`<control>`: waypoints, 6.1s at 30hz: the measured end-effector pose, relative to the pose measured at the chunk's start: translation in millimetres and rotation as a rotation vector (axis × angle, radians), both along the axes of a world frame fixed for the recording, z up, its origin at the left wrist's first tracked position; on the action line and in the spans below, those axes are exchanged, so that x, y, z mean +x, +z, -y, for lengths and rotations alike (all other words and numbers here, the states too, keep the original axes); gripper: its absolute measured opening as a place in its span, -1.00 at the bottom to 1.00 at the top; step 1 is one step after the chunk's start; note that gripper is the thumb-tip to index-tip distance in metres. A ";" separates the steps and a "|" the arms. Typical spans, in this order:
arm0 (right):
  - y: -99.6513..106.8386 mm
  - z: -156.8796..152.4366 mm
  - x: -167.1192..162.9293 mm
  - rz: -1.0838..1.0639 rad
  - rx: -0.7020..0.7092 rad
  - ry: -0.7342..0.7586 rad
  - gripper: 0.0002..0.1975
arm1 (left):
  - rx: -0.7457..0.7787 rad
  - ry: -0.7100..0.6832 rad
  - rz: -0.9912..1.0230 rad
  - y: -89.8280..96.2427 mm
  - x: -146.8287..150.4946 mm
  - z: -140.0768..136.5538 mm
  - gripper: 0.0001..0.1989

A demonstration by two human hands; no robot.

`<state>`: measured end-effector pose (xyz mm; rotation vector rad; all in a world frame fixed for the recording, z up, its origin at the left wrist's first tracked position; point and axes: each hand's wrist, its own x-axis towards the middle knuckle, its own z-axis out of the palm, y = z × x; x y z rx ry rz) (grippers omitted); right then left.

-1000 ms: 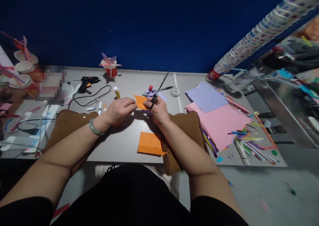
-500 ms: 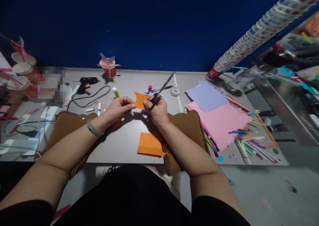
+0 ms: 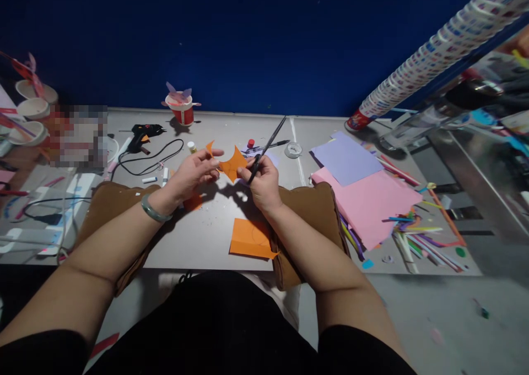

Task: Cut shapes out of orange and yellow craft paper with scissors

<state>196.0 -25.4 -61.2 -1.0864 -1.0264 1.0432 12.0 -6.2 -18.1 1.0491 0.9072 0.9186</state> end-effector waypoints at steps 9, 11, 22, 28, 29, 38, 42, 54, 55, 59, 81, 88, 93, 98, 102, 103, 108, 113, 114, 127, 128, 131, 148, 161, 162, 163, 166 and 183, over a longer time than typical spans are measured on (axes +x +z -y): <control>-1.1 3.1 -1.6 -0.006 0.026 -0.003 -0.60 | 0.111 -0.074 -0.184 -13.1 4.5 5.9 -0.87; 2.1 4.4 -2.8 0.010 0.043 -0.002 -0.60 | 0.114 -0.051 -0.183 -12.7 4.2 5.1 -0.85; 13.0 2.4 0.6 0.017 0.178 -0.082 -0.60 | 0.218 0.317 0.055 2.8 -5.1 -6.6 -0.74; 14.2 -0.6 -0.8 -0.077 0.138 -0.036 -0.49 | 0.198 0.313 0.018 3.9 -3.3 -7.3 -0.76; 14.1 -0.9 -1.0 -0.087 0.120 -0.020 -0.48 | 0.202 0.311 0.016 3.5 -3.3 -7.2 -0.76; 12.0 6.1 -4.1 0.021 0.003 0.279 -0.50 | 0.224 0.319 0.058 3.7 -5.3 -8.7 -0.68; 13.7 14.9 -6.6 0.227 0.013 0.430 -0.43 | 0.221 0.341 0.145 5.9 -4.7 -5.9 -0.64; 13.5 19.8 -8.7 0.342 -0.116 0.630 -0.30 | 0.145 0.248 0.187 11.8 1.2 7.4 -0.62; 13.5 19.9 -8.6 0.330 -0.113 0.626 -0.30 | 0.145 0.240 0.178 11.4 1.3 7.9 -0.63; 13.2 20.3 -7.5 0.281 -0.092 0.606 -0.32 | 0.132 0.223 0.174 10.4 1.9 8.9 -0.63; 15.1 20.4 -7.6 0.261 -0.058 0.587 -0.36 | 0.113 0.179 0.146 9.4 3.0 10.5 -0.64; 14.2 20.3 -7.5 0.263 -0.046 0.586 -0.36 | 0.120 0.164 0.184 6.8 2.7 9.1 -0.63; 12.0 19.9 -7.2 0.269 -0.055 0.575 -0.36 | 0.113 0.164 0.161 6.9 2.6 9.1 -0.61; 12.5 20.0 -7.3 0.260 -0.055 0.570 -0.37 | 0.099 0.169 0.150 9.4 3.2 9.9 -0.60; 13.2 19.9 -7.4 0.252 -0.059 0.570 -0.37 | 0.102 0.166 0.154 9.0 3.4 9.4 -0.63; 13.3 19.9 -7.4 0.250 -0.059 0.567 -0.37 | 0.104 0.166 0.155 8.6 3.4 9.2 -0.63; 13.9 19.8 -8.3 0.210 -0.079 0.571 -0.37 | 0.099 0.172 0.167 7.3 3.4 9.0 -0.61; 16.4 20.2 -9.2 0.205 -0.085 0.568 -0.36 | 0.103 0.171 0.168 8.3 3.2 9.0 -0.60; 16.9 20.2 -9.2 0.210 -0.088 0.567 -0.36 | 0.100 0.170 0.164 8.8 3.2 9.0 -0.60; 17.9 19.7 -6.2 0.219 -0.114 0.563 -0.37 | 0.109 0.154 0.179 11.5 1.8 8.6 -0.61; 18.5 19.6 -6.1 0.224 -0.114 0.564 -0.37 | 0.108 0.158 0.181 11.9 1.5 8.6 -0.62; 19.9 19.2 -6.0 0.234 -0.108 0.561 -0.38 | 0.097 0.173 0.177 13.3 1.0 8.6 -0.62; 18.1 18.6 -3.4 0.207 -0.105 0.552 -0.39 | 0.144 0.163 0.150 13.0 -1.1 7.1 -0.71; 18.3 18.1 -3.7 0.211 -0.113 0.545 -0.41 | 0.156 0.168 0.164 11.4 -2.6 6.4 -0.76; 18.5 18.1 -3.6 0.216 -0.114 0.547 -0.41 | 0.159 0.167 0.163 11.8 -2.7 6.2 -0.76; 18.7 18.1 -3.6 0.222 -0.115 0.549 -0.42 | 0.161 0.169 0.162 12.2 -2.8 6.1 -0.76; 19.5 18.1 -3.9 0.233 -0.120 0.550 -0.42 | 0.154 0.181 0.152 13.2 -2.8 5.8 -0.74; 22.6 18.1 -5.5 0.226 -0.142 0.540 -0.39 | 0.168 0.190 0.120 13.5 -5.2 4.9 -0.77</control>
